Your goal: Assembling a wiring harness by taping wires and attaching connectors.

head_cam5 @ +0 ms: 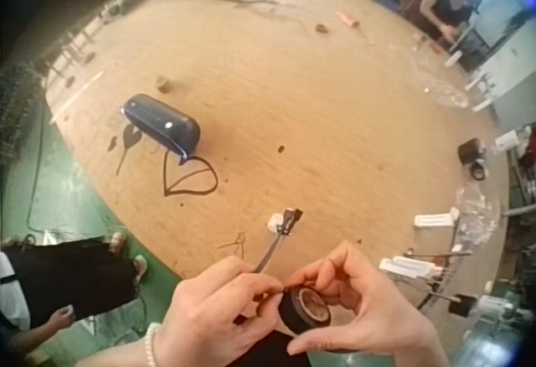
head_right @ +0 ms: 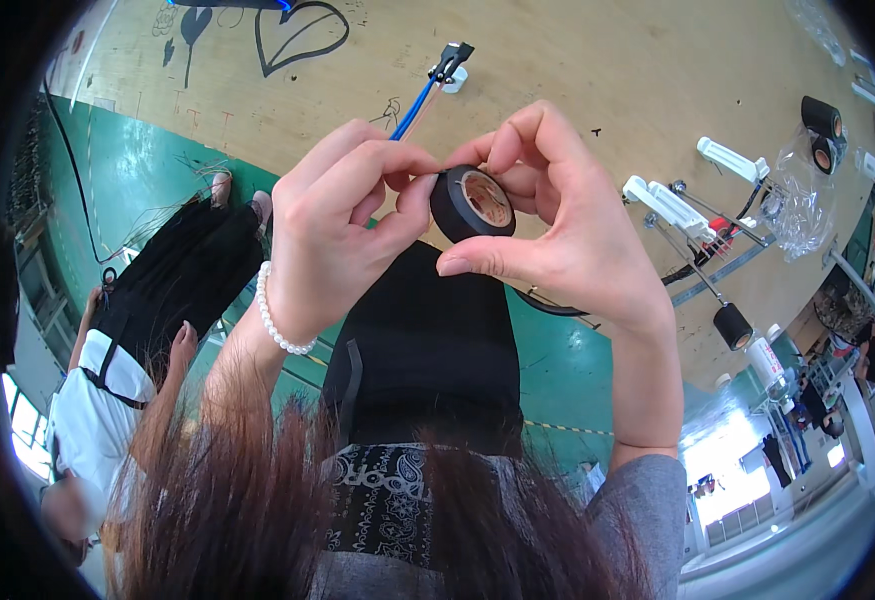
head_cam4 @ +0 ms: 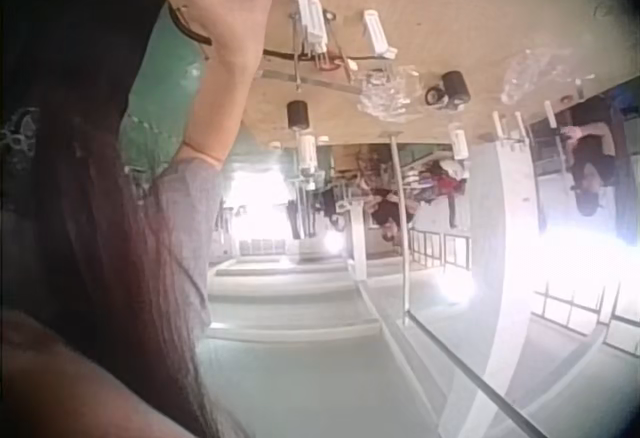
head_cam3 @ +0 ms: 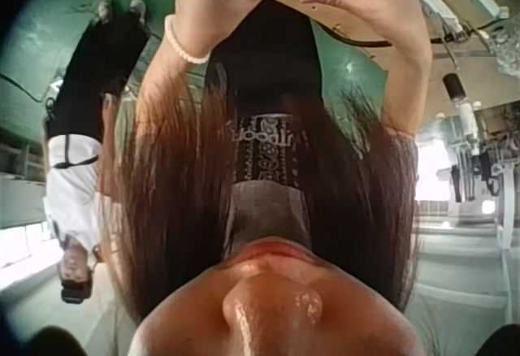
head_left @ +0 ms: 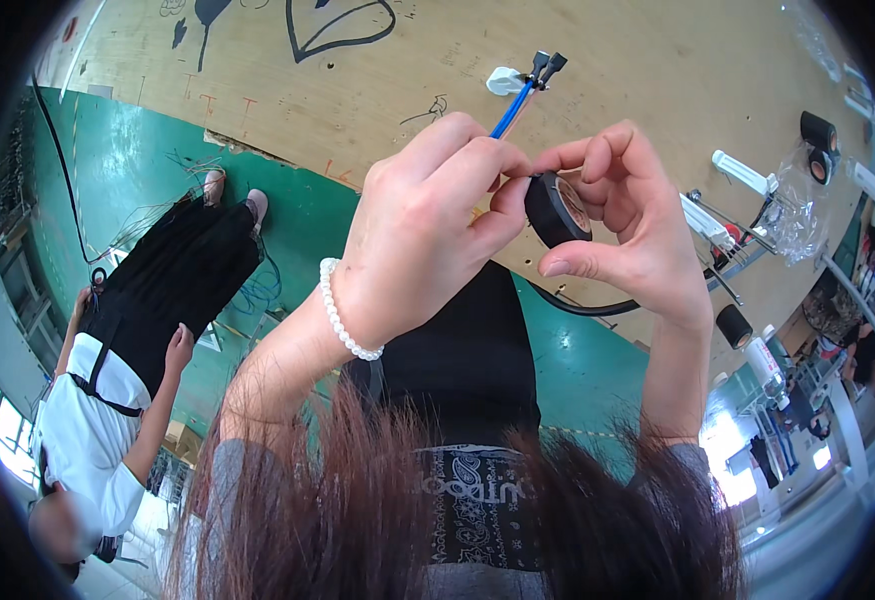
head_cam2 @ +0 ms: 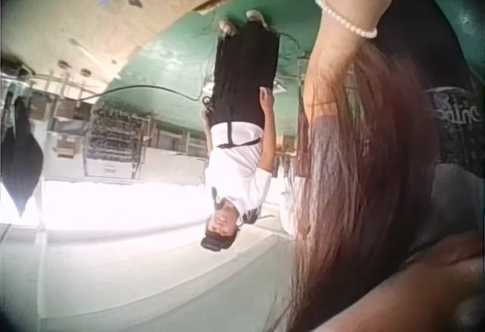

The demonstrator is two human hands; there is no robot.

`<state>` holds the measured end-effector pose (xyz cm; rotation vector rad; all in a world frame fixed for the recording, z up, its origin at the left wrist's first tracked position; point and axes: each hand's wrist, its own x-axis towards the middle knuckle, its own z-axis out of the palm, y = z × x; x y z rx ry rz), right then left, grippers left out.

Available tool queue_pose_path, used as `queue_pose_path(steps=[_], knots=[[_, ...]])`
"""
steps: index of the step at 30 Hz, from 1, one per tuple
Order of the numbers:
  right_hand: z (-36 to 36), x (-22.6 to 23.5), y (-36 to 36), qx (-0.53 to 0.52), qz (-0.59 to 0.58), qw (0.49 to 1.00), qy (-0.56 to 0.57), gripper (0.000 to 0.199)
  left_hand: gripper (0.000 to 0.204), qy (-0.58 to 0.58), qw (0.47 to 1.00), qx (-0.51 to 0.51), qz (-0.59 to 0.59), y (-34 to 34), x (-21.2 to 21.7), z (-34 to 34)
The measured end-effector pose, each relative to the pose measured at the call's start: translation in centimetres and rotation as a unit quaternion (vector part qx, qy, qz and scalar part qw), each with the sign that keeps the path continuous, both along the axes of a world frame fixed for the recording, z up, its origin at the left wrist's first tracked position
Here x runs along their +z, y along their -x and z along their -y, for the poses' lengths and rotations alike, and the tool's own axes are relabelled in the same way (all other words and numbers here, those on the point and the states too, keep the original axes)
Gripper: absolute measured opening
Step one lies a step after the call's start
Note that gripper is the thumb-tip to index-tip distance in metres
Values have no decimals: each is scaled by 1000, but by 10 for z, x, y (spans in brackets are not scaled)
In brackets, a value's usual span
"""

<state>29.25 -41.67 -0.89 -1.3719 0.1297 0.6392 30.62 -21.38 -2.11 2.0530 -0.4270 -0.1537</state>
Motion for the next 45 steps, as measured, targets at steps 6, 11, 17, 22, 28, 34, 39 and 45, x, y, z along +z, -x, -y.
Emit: queue_pose_path(steps=[6,11,17,22,28,34,39,45], knots=[[-2,0,8,4,-44,999,8,70,15,27,999,16,-42,0,-5,1],[-5,3,32,-44,-101,994,-15,68,13,113,976,21,-184,7,-8,4],[-7,-34,4,-82,-91,992,-2,64,17,169,928,154,-295,9,-11,13],[-15,-44,-12,-58,-72,993,-69,65,11,160,937,178,-254,17,-11,14],[-9,-46,-18,-20,-36,996,-76,65,10,173,929,178,-273,13,-8,13],[-9,-40,-22,-6,-40,997,-60,62,11,182,920,189,-292,14,-8,12],[-10,-33,-23,-13,-38,998,-42,61,11,171,924,185,-288,14,-10,12],[-12,-13,-23,-9,-70,997,-40,68,8,180,911,199,-314,15,-14,12]])
